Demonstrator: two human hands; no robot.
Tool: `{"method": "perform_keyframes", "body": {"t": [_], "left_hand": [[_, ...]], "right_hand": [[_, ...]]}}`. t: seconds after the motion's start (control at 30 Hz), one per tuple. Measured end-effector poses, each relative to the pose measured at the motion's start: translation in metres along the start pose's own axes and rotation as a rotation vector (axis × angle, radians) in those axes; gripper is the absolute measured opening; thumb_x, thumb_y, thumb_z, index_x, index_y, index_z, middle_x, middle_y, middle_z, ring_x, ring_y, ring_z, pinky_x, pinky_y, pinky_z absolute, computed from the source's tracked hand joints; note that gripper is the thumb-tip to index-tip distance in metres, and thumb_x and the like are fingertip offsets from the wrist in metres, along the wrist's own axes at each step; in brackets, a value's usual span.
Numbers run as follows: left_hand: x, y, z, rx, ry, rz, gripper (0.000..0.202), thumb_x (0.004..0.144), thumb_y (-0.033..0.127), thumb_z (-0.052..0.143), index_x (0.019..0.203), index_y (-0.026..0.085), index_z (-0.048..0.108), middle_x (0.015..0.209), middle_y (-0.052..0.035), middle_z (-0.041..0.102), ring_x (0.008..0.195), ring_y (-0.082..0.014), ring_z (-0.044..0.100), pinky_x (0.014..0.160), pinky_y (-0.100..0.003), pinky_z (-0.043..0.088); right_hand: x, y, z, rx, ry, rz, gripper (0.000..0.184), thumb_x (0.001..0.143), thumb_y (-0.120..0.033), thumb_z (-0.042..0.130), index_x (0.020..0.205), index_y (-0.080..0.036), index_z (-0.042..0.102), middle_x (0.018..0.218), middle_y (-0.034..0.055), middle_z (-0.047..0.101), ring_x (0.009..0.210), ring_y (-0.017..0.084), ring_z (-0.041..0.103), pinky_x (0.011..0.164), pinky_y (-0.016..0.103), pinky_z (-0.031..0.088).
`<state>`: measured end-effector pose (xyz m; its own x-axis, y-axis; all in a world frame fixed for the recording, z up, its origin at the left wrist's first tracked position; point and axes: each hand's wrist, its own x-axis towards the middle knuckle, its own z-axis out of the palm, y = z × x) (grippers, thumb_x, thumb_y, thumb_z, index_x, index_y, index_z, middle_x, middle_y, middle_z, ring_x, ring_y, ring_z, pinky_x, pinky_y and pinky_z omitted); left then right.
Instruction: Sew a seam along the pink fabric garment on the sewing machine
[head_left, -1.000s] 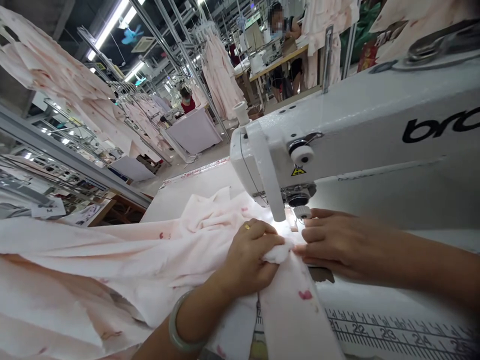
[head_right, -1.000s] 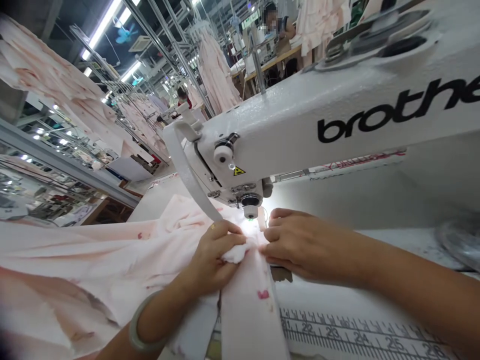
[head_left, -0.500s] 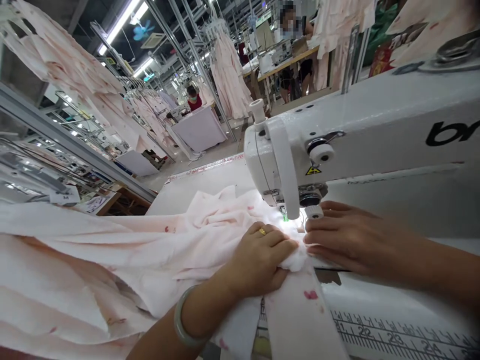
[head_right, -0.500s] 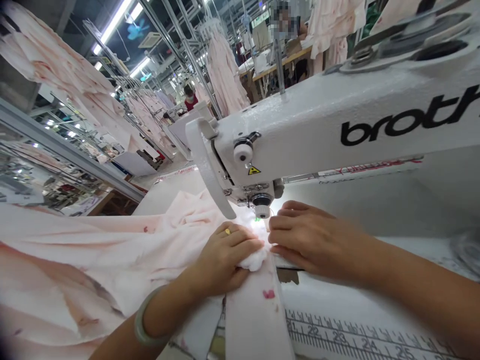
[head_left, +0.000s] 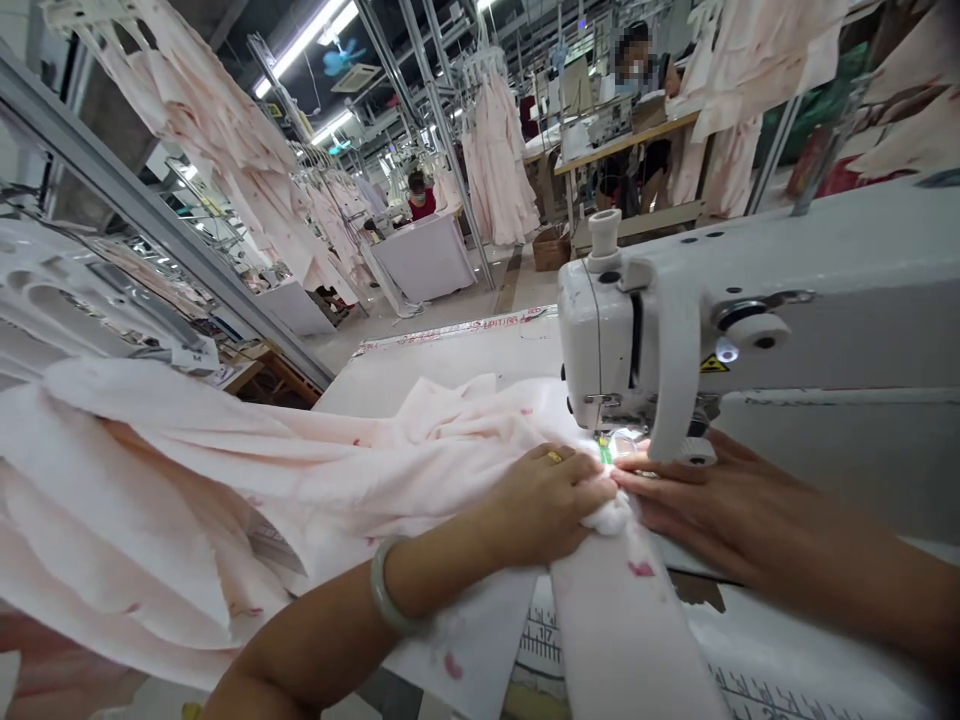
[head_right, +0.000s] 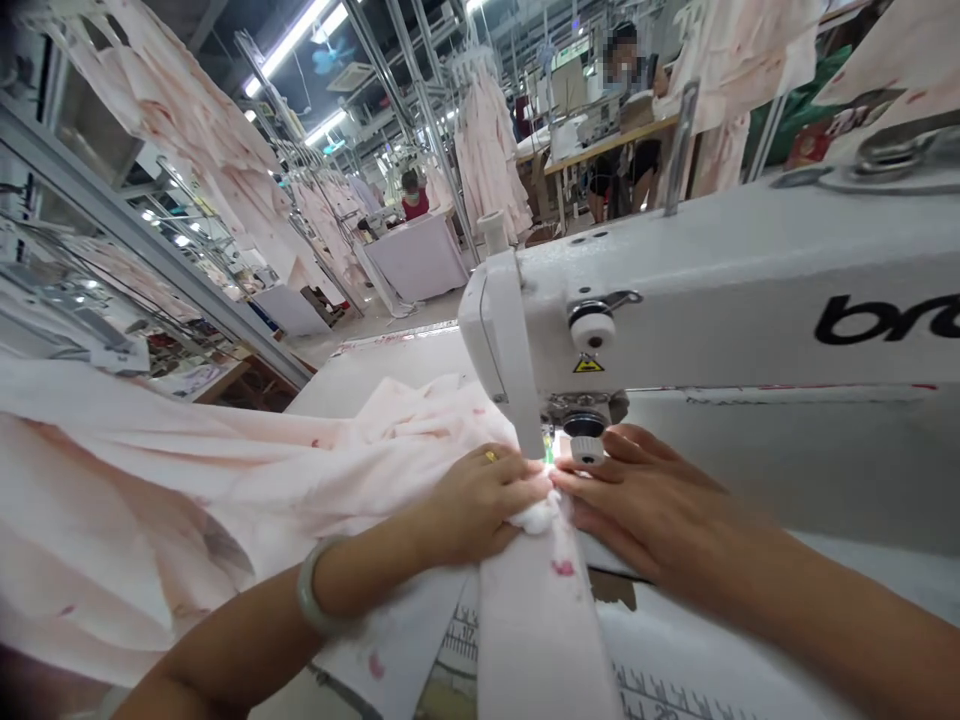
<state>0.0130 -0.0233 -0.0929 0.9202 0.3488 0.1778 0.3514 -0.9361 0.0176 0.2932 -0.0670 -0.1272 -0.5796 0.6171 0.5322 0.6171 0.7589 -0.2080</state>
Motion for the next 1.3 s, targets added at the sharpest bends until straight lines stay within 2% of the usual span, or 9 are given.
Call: {"method": "perform_keyframes", "body": {"t": [0.1,0.2,0.3,0.43,0.57,0.83,1.07,1.17,1.3], "left_hand": [[0.005,-0.010,0.000,-0.018,0.000,-0.029,0.023,0.101,0.017,0.062,0.119,0.016,0.076,0.108,-0.0115,0.075,0.104,-0.0268,0.074,0.099,-0.041,0.061],[0.004,-0.014,0.001,-0.053,0.032,-0.041,0.030,0.102,0.019,0.062,0.129,0.018,0.076,0.105,-0.0101,0.073,0.103,-0.0272,0.073,0.097,-0.042,0.061],[0.000,-0.014,0.001,-0.142,0.092,-0.060,0.034,0.102,0.022,0.063,0.134,0.019,0.075,0.105,-0.0098,0.074,0.103,-0.0277,0.074,0.100,-0.043,0.062],[0.002,-0.011,-0.002,-0.381,0.200,-0.134,0.019,0.105,0.028,0.063,0.117,0.020,0.076,0.101,-0.0085,0.077,0.096,-0.0256,0.074,0.096,-0.042,0.063],[0.003,-0.010,-0.002,-0.491,0.294,-0.186,0.017,0.107,0.031,0.064,0.099,0.020,0.074,0.100,-0.0092,0.077,0.096,-0.0249,0.074,0.092,-0.040,0.063],[0.003,-0.027,-0.006,-0.386,0.163,0.046,0.021,0.106,0.027,0.061,0.117,0.021,0.077,0.110,-0.0114,0.082,0.107,-0.0262,0.077,0.102,-0.044,0.061],[0.006,0.028,-0.016,-0.175,0.007,-0.255,0.023,0.100,0.021,0.065,0.120,0.019,0.076,0.127,-0.0117,0.081,0.121,-0.0309,0.074,0.112,-0.050,0.058],[0.002,0.044,-0.009,-0.115,0.012,-0.276,0.034,0.101,0.022,0.064,0.134,0.017,0.072,0.136,-0.0138,0.079,0.126,-0.0321,0.074,0.117,-0.053,0.055],[-0.005,0.044,0.003,-0.032,0.083,-0.262,0.034,0.107,0.029,0.060,0.138,0.016,0.069,0.141,-0.0154,0.078,0.127,-0.0324,0.074,0.119,-0.055,0.052]], "right_hand": [[0.006,0.001,-0.006,-0.007,-0.025,-0.025,0.038,0.119,-0.038,0.051,0.150,-0.032,0.073,0.122,0.0028,0.088,0.104,0.031,0.084,0.109,0.057,0.055],[0.014,-0.001,-0.014,-0.008,-0.045,-0.042,0.034,0.119,-0.033,0.049,0.131,-0.029,0.080,0.105,0.0024,0.088,0.087,0.029,0.081,0.095,0.053,0.057],[0.018,-0.003,-0.020,-0.029,-0.022,-0.084,0.036,0.120,-0.033,0.047,0.114,-0.028,0.081,0.095,-0.0004,0.086,0.081,0.026,0.077,0.098,0.051,0.055],[0.016,-0.006,-0.021,0.005,0.023,-0.157,0.034,0.122,-0.033,0.046,0.124,-0.030,0.080,0.108,-0.0034,0.087,0.093,0.020,0.080,0.109,0.045,0.049],[0.016,-0.013,-0.019,0.046,-0.063,-0.169,0.036,0.121,-0.027,0.043,0.113,-0.027,0.078,0.106,-0.0002,0.083,0.092,0.021,0.076,0.101,0.045,0.049],[0.016,-0.026,-0.013,0.182,-0.143,-0.067,0.034,0.121,-0.027,0.042,0.106,-0.025,0.073,0.091,0.0012,0.069,0.086,0.023,0.063,0.091,0.044,0.045],[0.016,-0.022,-0.014,0.188,-0.191,-0.071,0.042,0.121,-0.030,0.044,0.090,-0.026,0.071,0.091,0.0030,0.069,0.090,0.025,0.062,0.088,0.044,0.044],[0.017,-0.021,-0.017,0.181,-0.199,-0.078,0.045,0.120,-0.031,0.044,0.083,-0.025,0.067,0.088,0.0033,0.068,0.086,0.025,0.063,0.086,0.044,0.045],[0.018,-0.013,-0.022,0.135,-0.131,-0.114,0.043,0.120,-0.034,0.047,0.085,-0.026,0.070,0.084,0.0020,0.071,0.082,0.025,0.067,0.087,0.045,0.049]]}}
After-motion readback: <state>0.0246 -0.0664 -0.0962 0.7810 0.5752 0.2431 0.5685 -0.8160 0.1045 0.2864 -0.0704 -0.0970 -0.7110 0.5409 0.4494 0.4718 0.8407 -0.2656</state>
